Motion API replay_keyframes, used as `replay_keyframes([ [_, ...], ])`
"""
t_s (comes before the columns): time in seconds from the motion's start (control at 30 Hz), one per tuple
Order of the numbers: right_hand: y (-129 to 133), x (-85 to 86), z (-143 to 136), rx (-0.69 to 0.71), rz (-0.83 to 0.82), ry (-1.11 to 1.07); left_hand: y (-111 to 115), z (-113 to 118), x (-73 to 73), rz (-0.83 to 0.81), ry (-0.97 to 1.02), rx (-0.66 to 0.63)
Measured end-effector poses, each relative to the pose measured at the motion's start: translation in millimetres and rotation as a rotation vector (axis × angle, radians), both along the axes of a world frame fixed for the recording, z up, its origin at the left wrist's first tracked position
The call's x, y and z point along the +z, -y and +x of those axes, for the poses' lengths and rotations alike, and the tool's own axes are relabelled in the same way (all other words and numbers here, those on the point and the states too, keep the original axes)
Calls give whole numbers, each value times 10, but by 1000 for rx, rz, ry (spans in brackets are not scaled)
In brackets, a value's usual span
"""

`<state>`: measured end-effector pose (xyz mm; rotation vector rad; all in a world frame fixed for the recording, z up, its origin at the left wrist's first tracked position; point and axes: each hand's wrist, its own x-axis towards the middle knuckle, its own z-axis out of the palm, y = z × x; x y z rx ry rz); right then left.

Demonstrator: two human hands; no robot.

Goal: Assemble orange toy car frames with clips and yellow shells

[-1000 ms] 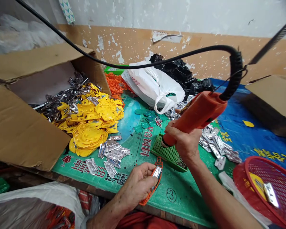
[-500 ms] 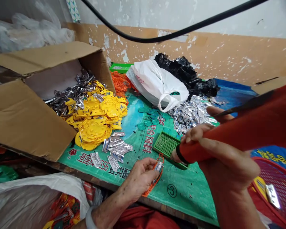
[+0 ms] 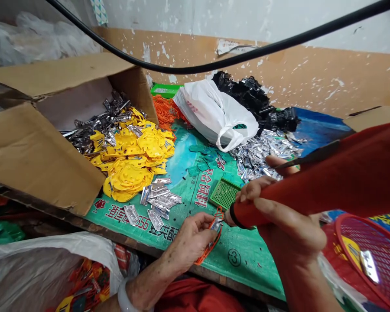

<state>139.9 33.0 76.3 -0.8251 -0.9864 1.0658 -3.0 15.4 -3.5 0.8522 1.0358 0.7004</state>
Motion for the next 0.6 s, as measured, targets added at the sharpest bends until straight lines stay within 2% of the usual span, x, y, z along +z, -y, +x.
replay_keyframes([
  [0.27,17,-34,-5,18,-15,59,20,2,-21,2,3,-11],
  [0.6,71,60,14,-86,2,135,59,22,24,96,-88,-38],
])
